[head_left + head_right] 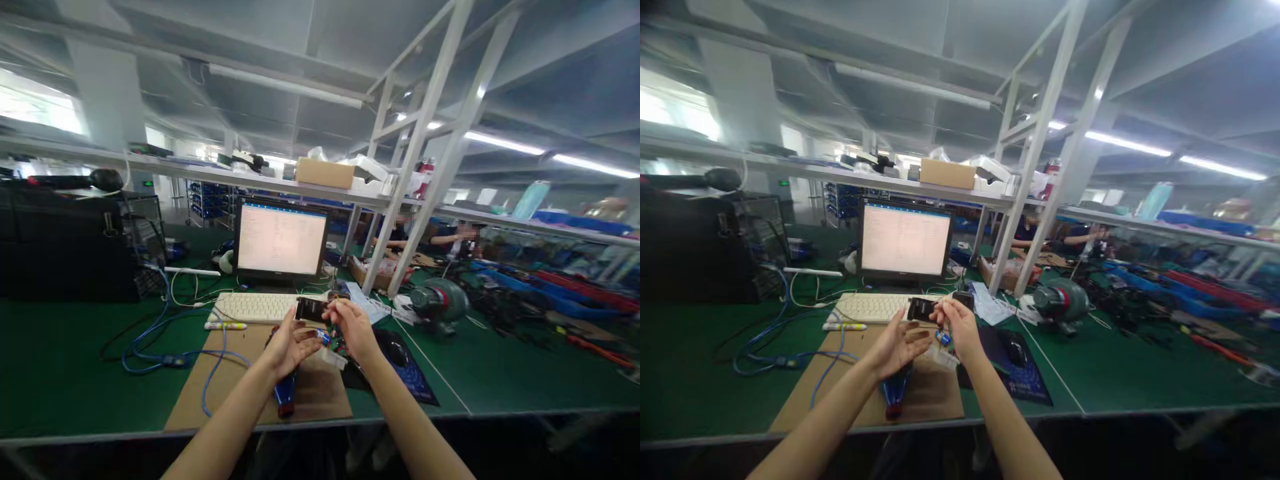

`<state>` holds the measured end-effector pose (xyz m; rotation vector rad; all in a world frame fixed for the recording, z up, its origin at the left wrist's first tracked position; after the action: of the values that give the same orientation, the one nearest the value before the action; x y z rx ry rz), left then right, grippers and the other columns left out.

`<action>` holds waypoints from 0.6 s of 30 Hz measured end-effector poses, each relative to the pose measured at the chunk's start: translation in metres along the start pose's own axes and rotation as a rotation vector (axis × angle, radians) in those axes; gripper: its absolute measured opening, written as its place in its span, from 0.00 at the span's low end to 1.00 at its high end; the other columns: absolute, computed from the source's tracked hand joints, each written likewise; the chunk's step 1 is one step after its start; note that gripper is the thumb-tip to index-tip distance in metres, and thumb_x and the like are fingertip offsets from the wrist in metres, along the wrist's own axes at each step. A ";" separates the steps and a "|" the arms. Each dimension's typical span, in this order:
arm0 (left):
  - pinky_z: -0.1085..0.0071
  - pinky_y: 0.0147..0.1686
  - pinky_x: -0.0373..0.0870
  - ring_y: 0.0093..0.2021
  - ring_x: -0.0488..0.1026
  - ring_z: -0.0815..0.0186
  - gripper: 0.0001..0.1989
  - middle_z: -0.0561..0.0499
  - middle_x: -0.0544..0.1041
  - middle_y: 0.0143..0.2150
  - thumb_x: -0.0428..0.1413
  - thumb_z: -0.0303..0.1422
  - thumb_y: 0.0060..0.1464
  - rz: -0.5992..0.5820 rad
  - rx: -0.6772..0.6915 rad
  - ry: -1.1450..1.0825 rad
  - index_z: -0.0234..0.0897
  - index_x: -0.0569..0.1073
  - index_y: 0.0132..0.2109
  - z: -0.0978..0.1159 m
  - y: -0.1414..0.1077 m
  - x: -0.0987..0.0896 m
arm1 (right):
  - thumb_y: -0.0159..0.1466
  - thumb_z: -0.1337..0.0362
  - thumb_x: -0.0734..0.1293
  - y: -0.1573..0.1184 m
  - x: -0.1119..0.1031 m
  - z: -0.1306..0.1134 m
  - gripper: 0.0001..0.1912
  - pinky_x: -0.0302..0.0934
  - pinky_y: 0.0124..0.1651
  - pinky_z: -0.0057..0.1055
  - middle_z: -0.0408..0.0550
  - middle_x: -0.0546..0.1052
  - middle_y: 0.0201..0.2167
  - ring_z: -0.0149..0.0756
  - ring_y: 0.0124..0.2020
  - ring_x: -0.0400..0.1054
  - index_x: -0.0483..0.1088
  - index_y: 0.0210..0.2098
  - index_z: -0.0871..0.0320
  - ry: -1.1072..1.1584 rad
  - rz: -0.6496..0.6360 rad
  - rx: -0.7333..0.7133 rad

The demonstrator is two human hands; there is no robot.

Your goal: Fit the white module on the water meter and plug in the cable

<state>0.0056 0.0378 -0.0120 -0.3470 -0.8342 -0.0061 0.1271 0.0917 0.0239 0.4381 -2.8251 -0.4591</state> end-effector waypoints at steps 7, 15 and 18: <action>0.77 0.24 0.69 0.22 0.70 0.70 0.01 0.50 0.72 0.25 0.52 0.25 0.56 0.159 0.228 0.171 0.31 0.66 0.36 0.041 0.033 -0.023 | 0.58 0.64 0.60 -0.016 -0.002 0.018 0.11 0.49 0.23 0.25 0.41 0.63 0.17 0.24 0.18 0.55 0.69 0.25 0.63 -0.618 -0.501 0.104; 0.72 0.25 0.70 0.26 0.71 0.67 0.20 0.50 0.73 0.29 0.57 0.31 0.40 0.297 0.314 0.376 0.33 0.66 0.44 0.057 0.035 -0.065 | 0.58 0.47 0.59 0.025 -0.005 0.076 0.28 0.64 0.27 0.29 0.50 0.70 0.38 0.35 0.35 0.67 0.59 0.53 0.57 -0.435 -0.222 0.370; 0.75 0.22 0.63 0.26 0.68 0.68 0.20 0.52 0.72 0.26 0.59 0.36 0.34 0.385 0.355 0.488 0.33 0.68 0.38 0.057 0.034 -0.079 | 0.56 0.46 0.62 0.034 0.011 0.094 0.31 0.66 0.35 0.30 0.54 0.68 0.47 0.36 0.42 0.66 0.62 0.53 0.56 -0.392 -0.309 0.355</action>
<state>-0.0842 0.0769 -0.0436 -0.1540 -0.2657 0.3976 0.0811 0.1441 -0.0489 0.9586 -3.2416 -0.0970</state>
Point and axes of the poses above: each hand's wrist, its own y-axis towards the middle knuckle, its own x-axis out of the palm, z = x × y, the point moved 4 cm from there along y, towards the middle knuckle
